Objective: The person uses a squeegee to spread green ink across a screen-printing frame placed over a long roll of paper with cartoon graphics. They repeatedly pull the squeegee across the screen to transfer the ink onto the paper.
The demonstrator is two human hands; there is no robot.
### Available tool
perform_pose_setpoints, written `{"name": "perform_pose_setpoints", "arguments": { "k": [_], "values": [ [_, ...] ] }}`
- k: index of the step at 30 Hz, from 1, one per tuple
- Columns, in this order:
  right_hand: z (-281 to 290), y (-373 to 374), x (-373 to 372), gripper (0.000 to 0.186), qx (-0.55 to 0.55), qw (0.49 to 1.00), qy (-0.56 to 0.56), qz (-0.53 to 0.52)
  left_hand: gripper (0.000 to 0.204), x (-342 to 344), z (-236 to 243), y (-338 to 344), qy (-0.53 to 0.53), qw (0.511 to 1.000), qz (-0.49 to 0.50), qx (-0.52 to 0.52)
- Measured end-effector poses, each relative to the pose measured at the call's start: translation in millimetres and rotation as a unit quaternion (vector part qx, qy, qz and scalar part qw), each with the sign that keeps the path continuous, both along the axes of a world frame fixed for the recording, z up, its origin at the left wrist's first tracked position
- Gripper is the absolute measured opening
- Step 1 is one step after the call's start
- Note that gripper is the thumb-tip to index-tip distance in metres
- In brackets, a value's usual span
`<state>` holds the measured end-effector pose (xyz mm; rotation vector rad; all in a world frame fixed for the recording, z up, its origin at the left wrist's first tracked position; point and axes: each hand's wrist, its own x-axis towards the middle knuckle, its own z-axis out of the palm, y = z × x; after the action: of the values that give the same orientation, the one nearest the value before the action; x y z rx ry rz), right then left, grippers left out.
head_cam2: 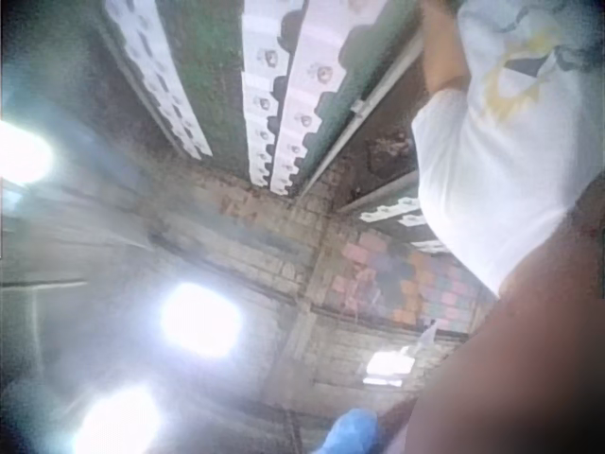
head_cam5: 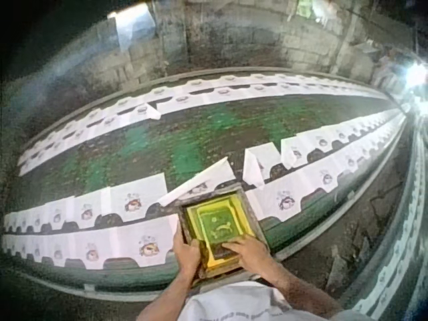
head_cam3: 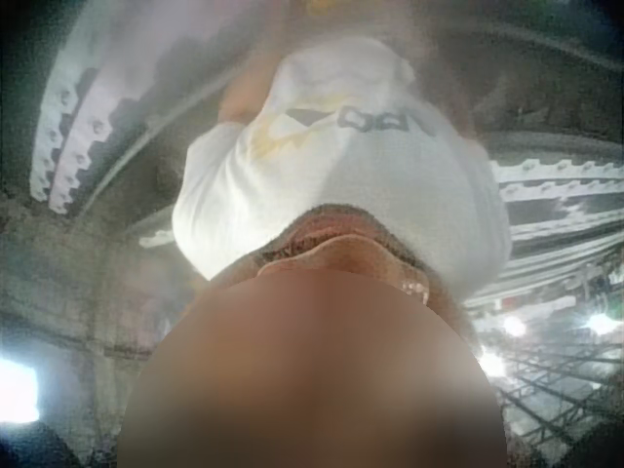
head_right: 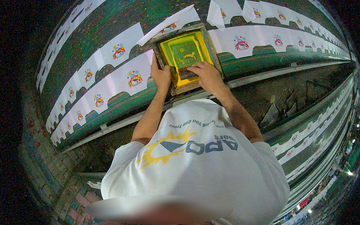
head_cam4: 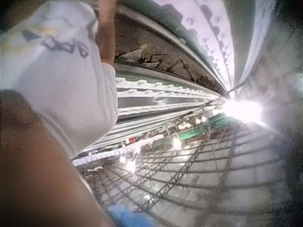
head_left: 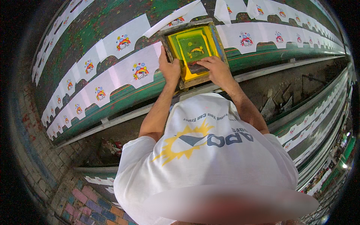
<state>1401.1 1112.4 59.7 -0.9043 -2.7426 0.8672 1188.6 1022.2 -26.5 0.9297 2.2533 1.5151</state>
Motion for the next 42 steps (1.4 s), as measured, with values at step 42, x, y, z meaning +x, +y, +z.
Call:
{"name": "perform_pose_setpoints", "arguments": {
  "k": [42],
  "values": [
    [-26.0,211.6,185.0,0.057,0.071,0.997,0.026,0.013,0.079,209.0,10.7,177.3,-0.071,0.997,-0.002,0.005]
  ]
}}
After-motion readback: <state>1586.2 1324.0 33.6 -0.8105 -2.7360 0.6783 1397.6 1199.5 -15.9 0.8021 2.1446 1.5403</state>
